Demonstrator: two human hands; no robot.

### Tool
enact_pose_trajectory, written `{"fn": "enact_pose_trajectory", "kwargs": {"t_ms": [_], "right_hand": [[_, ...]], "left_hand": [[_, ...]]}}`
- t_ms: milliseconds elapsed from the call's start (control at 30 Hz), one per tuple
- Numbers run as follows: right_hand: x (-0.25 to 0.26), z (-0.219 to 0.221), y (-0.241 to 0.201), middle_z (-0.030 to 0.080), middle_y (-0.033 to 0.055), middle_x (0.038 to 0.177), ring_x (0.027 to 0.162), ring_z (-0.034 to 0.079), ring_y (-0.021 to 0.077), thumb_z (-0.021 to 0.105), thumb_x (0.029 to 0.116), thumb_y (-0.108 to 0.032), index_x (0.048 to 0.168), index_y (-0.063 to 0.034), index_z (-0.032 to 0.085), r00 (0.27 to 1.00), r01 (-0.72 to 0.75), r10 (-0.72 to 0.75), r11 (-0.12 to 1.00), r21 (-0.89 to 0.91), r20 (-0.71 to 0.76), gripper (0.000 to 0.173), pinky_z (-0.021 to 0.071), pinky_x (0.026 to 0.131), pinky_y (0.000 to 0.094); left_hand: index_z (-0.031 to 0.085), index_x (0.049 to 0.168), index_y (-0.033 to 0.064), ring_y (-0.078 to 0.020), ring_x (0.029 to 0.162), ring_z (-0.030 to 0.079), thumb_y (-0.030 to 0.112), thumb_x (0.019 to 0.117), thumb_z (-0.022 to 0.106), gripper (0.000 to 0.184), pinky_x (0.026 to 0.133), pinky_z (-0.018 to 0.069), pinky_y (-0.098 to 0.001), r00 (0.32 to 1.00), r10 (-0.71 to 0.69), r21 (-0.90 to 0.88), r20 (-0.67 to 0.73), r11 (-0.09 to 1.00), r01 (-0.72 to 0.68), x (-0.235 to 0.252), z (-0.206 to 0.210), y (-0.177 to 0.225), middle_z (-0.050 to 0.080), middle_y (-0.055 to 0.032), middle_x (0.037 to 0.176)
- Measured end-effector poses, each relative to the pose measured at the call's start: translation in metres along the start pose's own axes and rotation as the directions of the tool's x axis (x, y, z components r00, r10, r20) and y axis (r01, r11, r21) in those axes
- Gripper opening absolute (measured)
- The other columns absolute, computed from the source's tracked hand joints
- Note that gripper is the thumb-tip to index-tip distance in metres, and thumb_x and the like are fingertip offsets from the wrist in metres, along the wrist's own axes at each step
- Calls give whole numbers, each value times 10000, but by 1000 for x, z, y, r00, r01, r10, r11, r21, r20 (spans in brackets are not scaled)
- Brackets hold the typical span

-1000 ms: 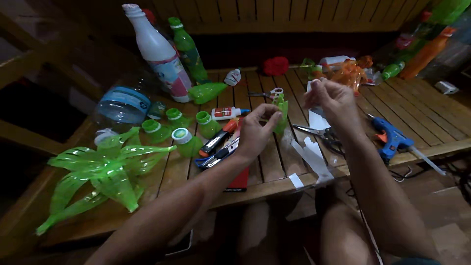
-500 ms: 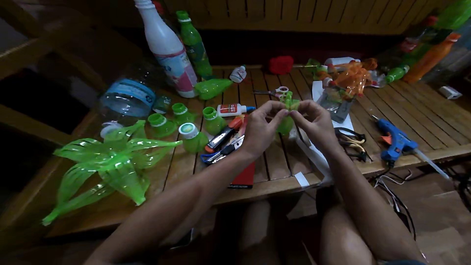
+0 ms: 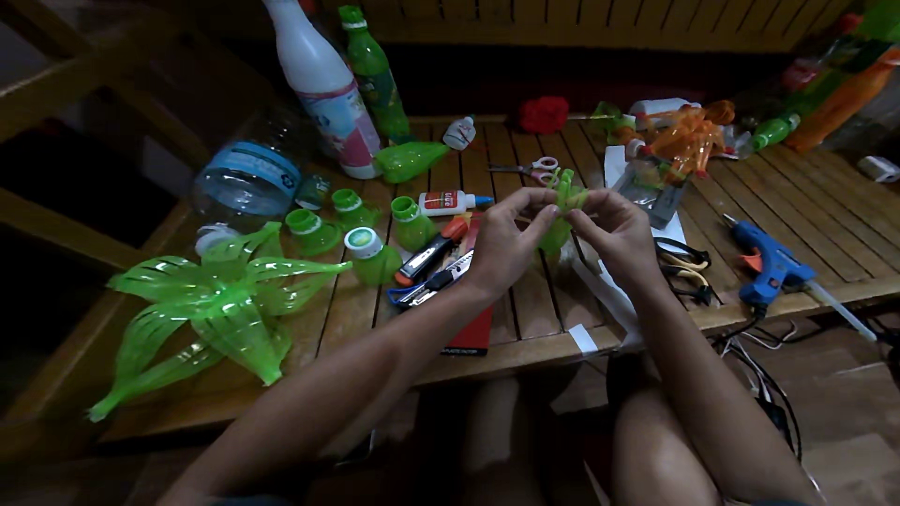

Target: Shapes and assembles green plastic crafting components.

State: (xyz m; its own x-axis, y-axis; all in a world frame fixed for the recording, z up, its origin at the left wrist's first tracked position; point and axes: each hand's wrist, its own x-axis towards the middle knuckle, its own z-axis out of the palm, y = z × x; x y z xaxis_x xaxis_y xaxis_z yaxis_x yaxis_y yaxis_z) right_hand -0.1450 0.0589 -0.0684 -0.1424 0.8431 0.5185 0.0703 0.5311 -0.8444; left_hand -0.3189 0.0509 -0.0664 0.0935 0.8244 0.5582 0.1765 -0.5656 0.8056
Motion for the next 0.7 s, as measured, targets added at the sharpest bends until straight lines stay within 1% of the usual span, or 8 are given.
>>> {"fn": "enact_pose_trajectory", "kwargs": {"t_ms": [100,167,300,433,533,600,633,700], "right_hand": [[-1,0,0,688,-3,984,880,671,33,673,932,-41,1113,-16,642,1000,8,-8,1000,4,-1,185,581,789,211],[-1,0,0,686,-5,986,878,668,30,678,930,-39,1140,-14,628,1000,19,-19,1000,9,0,217,578,783,208],[-2,0,1,675,-19,954,859,661,19,669,935,-44,1071,-27,631,1000,25,-25,1000,17,0,143,577,775,203],[-3,0,-1,679,-32,939,863,664,19,657,950,-79,1057,-41,642,1000,18,-18,1000,13,2,115,578,791,210],[-2,1,-4,672,-27,953,866,654,11,673,931,-74,1058,-33,633,1000,12,-12,1000,-12,7,139,568,793,198],[-1,1,-4,671,-30,949,861,657,9,672,937,-73,1058,-29,627,1000,15,-15,1000,-17,18,136,575,792,205],[0,0,-3,671,-32,953,862,658,10,669,942,-77,1061,-31,627,1000,16,-16,1000,-18,25,134,577,791,208],[-1,1,-3,665,-29,954,860,654,10,663,948,-81,1063,-27,629,999,15,-14,1000,-19,36,131,573,788,205]], "left_hand": [[671,1190,-3,-42,867,676,99,992,646,224,779,566,-200,1000,-4,5,2,1000,4,0,0,0,710,-38,1003],[666,1188,1,-44,867,679,95,988,651,221,780,570,-204,1000,-6,-4,2,1000,6,-1,0,0,713,-34,997],[669,1156,11,-40,852,679,97,986,654,191,762,567,-197,1000,-14,-4,-1,1000,14,-1,1,1,714,-30,989],[676,1134,8,-41,852,684,86,978,660,175,763,574,-199,1000,-17,-15,-4,1000,17,-2,2,0,717,-35,994],[686,1152,-10,-67,884,685,115,984,665,211,792,584,-223,1000,-9,29,2,1000,9,-2,0,1,699,-76,1069],[678,1203,-18,-105,921,686,180,1011,636,279,807,582,-246,998,57,170,-2,984,-55,1,-3,1,687,-119,1110],[670,1219,-28,-128,916,680,183,1021,616,294,796,575,-256,990,138,263,-11,956,-131,3,-6,4,682,-144,1105],[659,1215,-86,-177,887,664,131,1018,601,299,752,557,-280,932,360,398,-34,860,-318,3,-15,23,677,-202,1068]]}}
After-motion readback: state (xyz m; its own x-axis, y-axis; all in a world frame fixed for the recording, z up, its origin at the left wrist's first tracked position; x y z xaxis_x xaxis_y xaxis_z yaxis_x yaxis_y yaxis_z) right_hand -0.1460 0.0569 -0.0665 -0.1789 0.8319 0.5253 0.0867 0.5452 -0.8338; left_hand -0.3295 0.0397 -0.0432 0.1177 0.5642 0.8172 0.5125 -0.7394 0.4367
